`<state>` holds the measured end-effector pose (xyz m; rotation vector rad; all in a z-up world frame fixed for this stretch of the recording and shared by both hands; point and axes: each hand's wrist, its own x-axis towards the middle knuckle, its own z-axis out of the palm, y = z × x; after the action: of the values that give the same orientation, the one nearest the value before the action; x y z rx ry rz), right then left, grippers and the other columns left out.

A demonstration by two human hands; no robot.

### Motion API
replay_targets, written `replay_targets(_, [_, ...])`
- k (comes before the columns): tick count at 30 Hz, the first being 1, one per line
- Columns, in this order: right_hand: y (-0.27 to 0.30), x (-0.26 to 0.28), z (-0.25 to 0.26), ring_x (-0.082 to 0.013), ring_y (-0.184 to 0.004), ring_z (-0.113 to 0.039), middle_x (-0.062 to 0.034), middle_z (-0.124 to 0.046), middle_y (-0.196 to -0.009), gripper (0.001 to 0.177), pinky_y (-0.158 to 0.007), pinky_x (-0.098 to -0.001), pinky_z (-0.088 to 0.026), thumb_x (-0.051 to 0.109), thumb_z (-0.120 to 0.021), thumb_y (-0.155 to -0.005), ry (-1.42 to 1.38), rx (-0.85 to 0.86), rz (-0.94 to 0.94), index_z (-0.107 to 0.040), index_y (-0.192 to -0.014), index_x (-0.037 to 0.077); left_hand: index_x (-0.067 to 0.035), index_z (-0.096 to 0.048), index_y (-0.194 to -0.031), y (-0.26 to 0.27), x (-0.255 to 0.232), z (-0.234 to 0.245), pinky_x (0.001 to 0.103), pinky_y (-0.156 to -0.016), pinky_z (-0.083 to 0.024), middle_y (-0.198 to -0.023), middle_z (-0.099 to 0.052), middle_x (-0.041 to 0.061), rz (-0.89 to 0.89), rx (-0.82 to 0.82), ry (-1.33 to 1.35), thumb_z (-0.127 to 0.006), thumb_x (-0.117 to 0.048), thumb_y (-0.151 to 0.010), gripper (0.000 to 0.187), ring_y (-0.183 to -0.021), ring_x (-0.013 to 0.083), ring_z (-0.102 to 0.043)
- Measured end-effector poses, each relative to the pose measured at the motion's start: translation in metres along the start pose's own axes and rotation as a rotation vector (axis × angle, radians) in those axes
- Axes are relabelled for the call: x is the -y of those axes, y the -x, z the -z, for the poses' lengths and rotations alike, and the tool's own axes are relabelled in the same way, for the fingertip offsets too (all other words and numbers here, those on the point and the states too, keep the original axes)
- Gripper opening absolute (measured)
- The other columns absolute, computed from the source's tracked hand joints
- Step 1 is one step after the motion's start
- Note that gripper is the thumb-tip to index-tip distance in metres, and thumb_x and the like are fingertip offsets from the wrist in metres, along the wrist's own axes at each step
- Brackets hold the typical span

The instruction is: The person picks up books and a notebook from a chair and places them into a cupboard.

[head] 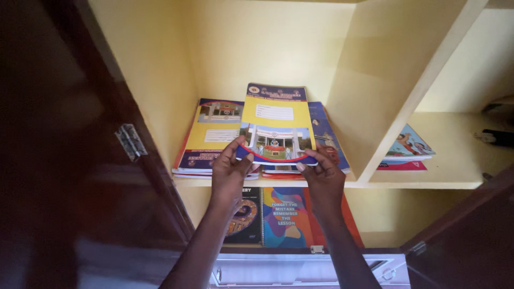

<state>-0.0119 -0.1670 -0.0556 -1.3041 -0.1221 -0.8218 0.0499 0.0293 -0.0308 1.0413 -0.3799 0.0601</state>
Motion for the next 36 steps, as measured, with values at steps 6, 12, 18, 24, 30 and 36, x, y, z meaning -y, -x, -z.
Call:
replay_targets(6, [-0.005,-0.004,-0.027,-0.0146,-0.100,-0.062,-0.0193,-0.063,-0.125,0.040,-0.079,-0.0248,-0.053,-0.010,-0.074,-0.090,-0.052,0.060,-0.094,-0.067,-0.129,-0.005,0.000,-0.053,-0.143,0.000,-0.020,0.018,0.026,-0.077,-0.061,-0.110,-0.070,0.009,-0.040,-0.049,0.011,-0.063,0.005,-0.093,0.051,-0.088,0.0113,-0.068])
replay_targets(12, [-0.011,-0.002,-0.065,-0.0063,-0.093,-0.071,-0.0058,-0.071,-0.121,0.038,-0.081,-0.0213,-0.062,-0.007,-0.073,-0.085,-0.013,0.148,-0.039,-0.066,-0.122,-0.004,-0.005,-0.054,-0.134,-0.008,-0.028,0.047,0.028,-0.079,-0.061,-0.111,-0.068,0.009,-0.049,-0.179,-0.006,-0.062,0.006,-0.093,0.043,-0.090,0.0123,-0.068])
replay_targets(18, [-0.011,-0.019,-0.086,-0.0097,-0.073,-0.062,-0.0188,-0.072,-0.099,0.040,-0.061,-0.0228,-0.051,-0.002,-0.077,-0.088,0.104,0.181,-0.177,-0.069,-0.127,-0.002,-0.007,-0.055,-0.130,-0.009,-0.031,0.068,0.029,-0.079,-0.058,-0.108,-0.064,0.008,-0.065,-0.283,-0.084,-0.061,0.006,-0.094,0.039,-0.090,0.0140,-0.065])
replay_targets(24, [-0.005,-0.015,-0.101,-0.0052,-0.070,-0.058,0.0025,-0.072,-0.113,0.042,-0.058,-0.0207,-0.053,0.003,-0.083,-0.080,0.197,0.216,-0.088,-0.072,-0.121,0.001,-0.007,-0.052,-0.134,-0.003,-0.033,0.070,0.031,-0.086,-0.055,-0.110,-0.064,0.012,-0.114,-0.350,-0.125,-0.058,0.001,-0.100,0.036,-0.093,0.0150,-0.064])
replay_targets(30, [-0.002,-0.009,-0.105,-0.0032,-0.064,-0.046,0.0047,-0.051,-0.074,0.056,-0.058,-0.0198,-0.044,0.010,-0.090,-0.076,0.402,0.275,-0.083,-0.068,-0.128,0.008,-0.008,-0.047,-0.140,0.008,-0.039,0.056,0.034,-0.104,-0.049,-0.130,-0.063,0.013,-0.212,-0.400,-0.162,-0.053,0.006,-0.095,0.048,-0.117,0.0186,-0.063])
replay_targets(36, [-0.003,-0.011,-0.104,-0.0037,-0.067,-0.054,0.0049,-0.060,-0.080,0.059,-0.061,-0.0214,-0.052,0.017,-0.091,-0.072,0.538,0.321,-0.029,-0.066,-0.124,0.008,-0.013,-0.044,-0.142,0.019,-0.042,0.045,0.038,-0.109,-0.045,-0.147,-0.047,0.018,-0.148,-0.450,-0.321,-0.055,0.005,-0.090,0.056,-0.130,0.0272,-0.053])
